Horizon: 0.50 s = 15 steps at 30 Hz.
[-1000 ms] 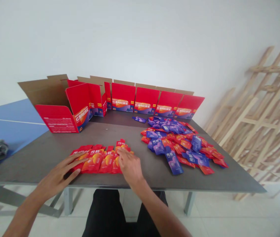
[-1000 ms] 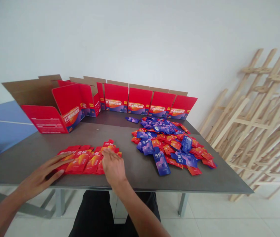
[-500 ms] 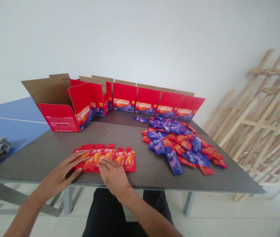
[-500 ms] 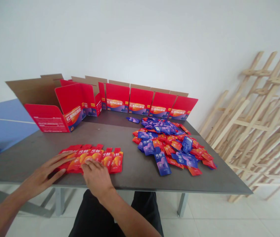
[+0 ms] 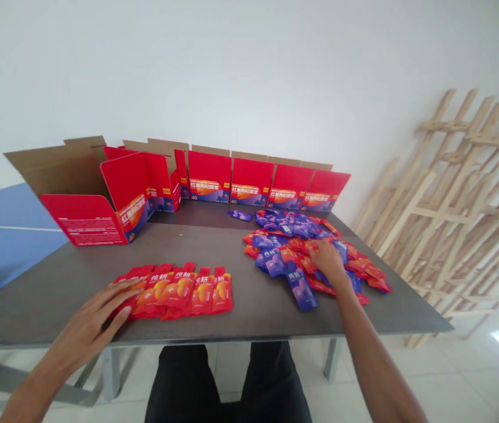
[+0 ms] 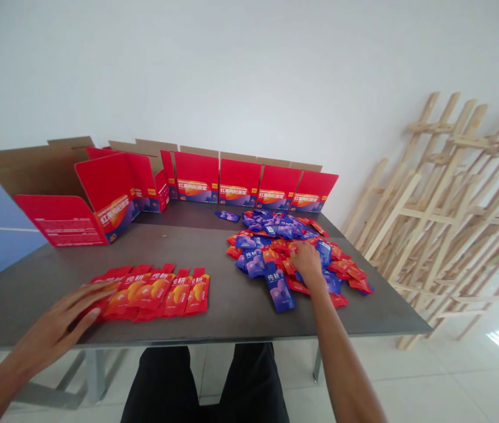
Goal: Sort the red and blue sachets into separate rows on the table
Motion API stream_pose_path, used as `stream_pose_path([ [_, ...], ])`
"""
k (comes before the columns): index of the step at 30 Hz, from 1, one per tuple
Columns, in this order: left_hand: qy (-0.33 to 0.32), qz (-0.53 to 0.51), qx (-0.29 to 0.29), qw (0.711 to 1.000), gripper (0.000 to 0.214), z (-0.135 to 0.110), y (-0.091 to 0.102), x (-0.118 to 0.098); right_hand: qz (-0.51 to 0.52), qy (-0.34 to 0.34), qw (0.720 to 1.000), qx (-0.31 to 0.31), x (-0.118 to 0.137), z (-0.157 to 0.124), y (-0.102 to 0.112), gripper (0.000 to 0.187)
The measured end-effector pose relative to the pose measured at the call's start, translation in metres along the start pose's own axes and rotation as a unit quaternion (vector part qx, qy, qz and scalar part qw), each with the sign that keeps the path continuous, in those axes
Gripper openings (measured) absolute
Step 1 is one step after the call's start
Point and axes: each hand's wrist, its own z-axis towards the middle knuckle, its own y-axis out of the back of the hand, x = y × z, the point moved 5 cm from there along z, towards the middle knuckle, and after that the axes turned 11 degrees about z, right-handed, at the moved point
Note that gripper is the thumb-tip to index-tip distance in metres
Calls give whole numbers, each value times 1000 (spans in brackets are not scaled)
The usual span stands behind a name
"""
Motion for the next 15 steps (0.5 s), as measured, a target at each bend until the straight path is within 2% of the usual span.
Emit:
stream_pose_path([
  [2, 7, -5, 5, 1000, 53, 2, 0, -1, -43, -9, 997, 69, -31, 10, -3, 44],
  [5, 11, -13, 12, 1000, 52, 3, 0, -3, -44, 33, 991, 124, -52, 18, -8, 50],
  [10, 10, -16, 15, 1000, 52, 3, 3, -6, -42, 103, 985, 130, -56, 27, -3, 51],
  [15, 9, -11, 6, 1000, 53, 5, 7, -10, -77, 120, 982, 122, -59, 25, 19, 55],
])
